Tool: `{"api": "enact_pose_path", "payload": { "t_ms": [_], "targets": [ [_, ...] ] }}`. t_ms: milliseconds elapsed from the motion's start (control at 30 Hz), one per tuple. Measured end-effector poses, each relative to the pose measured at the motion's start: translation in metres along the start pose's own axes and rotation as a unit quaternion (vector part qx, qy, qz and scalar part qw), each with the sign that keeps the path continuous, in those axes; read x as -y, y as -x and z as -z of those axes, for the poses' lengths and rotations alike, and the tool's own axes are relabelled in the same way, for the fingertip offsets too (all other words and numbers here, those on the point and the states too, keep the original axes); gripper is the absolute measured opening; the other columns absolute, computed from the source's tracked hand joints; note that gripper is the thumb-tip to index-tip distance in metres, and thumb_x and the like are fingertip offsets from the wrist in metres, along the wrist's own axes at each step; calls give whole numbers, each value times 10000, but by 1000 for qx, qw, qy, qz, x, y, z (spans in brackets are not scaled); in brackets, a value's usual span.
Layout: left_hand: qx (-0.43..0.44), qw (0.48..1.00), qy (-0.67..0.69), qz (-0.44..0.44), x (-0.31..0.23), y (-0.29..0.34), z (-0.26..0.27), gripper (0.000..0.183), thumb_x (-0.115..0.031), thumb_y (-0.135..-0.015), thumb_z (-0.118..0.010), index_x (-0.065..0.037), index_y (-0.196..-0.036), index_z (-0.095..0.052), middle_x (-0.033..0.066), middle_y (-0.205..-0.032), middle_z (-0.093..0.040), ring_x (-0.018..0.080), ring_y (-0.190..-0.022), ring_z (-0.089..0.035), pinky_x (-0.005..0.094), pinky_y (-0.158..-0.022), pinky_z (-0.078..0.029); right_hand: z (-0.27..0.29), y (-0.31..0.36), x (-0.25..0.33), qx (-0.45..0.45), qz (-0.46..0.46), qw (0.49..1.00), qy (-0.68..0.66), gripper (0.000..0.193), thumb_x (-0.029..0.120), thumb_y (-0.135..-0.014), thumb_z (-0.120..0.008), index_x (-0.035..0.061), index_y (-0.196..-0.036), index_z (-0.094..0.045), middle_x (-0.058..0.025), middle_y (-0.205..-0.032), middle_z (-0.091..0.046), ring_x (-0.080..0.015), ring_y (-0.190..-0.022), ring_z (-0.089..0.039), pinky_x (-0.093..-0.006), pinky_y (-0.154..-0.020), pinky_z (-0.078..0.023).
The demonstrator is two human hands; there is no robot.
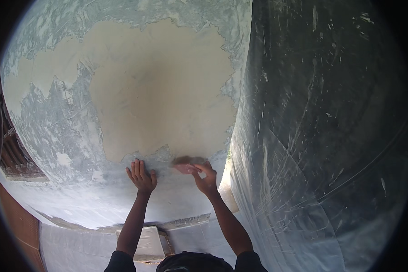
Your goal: The person applies wall putty to a damaged section of a wall using a scraper.
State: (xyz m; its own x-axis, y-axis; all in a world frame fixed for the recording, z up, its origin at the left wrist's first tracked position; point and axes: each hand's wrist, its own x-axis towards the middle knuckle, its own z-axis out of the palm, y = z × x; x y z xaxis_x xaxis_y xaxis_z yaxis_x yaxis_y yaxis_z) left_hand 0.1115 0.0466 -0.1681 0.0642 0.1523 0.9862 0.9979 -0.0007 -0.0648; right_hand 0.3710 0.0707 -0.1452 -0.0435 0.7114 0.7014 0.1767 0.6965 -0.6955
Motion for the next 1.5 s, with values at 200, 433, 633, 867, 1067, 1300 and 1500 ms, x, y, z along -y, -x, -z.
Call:
{"api": "enact_pose_path", "payload": {
  "t_ms": [200,433,633,867,1067,1300,1500],
  "targets": [
    [6,1000,-12,-18,-3,-3,-1,533,-332,-933,-432,24,-1329,-406,184,-1382,-413,335,-1337,-317,553,-1113,-144,64,-35,-7,-356,-56,903,-235,288,150,-925,-594,-9,-1161,-555,-51,-992,-631,-90,-881,-563,-233,-772,-446],
    [-9,1000,0,-2,-4,-1,-2,491,-310,-900,-479,-1,-1281,-482,152,-1367,-449,305,-1337,-336,539,-1120,-162,16,-5,-2,-97,-11,990,-104,220,32,-837,-675,-9,-1049,-633,-77,-975,-641,-133,-911,-575,-267,-805,-455],
    [-4,1000,-3,-3,-1,0,-1,487,-313,-900,-482,-2,-1275,-487,151,-1358,-457,307,-1332,-343,539,-1119,-164,37,-23,-5,-236,-75,942,-227,218,101,-895,-629,-10,-1083,-614,-54,-992,-638,-108,-897,-575,-238,-809,-446],
    [-8,1000,3,-4,-5,0,-5,488,-316,-901,-482,-1,-1274,-486,152,-1355,-459,306,-1333,-343,539,-1120,-162,31,5,-14,-208,-49,957,-196,177,52,-882,-627,-9,-1048,-618,-33,-959,-621,-107,-875,-559,-245,-812,-436],
    [-4,1000,-1,-1,-1,0,-2,483,-315,-907,-475,-9,-1281,-479,150,-1363,-452,302,-1339,-333,539,-1120,-161,10,4,-19,-110,-72,988,-83,151,23,-873,-630,-6,-1022,-631,-16,-940,-604,-92,-882,-544,-237,-812,-428],
    [-6,1000,-10,-8,-2,0,-1,502,-326,-920,-456,6,-1297,-454,160,-1373,-434,315,-1342,-320,543,-1118,-152,48,1,-9,-374,-78,894,-233,194,74,-905,-608,-5,-1080,-577,-44,-1002,-612,-116,-929,-560,-263,-842,-449],
    [-3,1000,-4,-8,-2,0,-1,509,-327,-918,-456,6,-1303,-451,163,-1376,-431,319,-1345,-316,546,-1117,-150,-5,20,-15,-38,-69,997,-1,197,-7,-844,-637,-20,-1040,-625,-89,-993,-637,-124,-923,-580,-255,-863,-447]
  ]
}}
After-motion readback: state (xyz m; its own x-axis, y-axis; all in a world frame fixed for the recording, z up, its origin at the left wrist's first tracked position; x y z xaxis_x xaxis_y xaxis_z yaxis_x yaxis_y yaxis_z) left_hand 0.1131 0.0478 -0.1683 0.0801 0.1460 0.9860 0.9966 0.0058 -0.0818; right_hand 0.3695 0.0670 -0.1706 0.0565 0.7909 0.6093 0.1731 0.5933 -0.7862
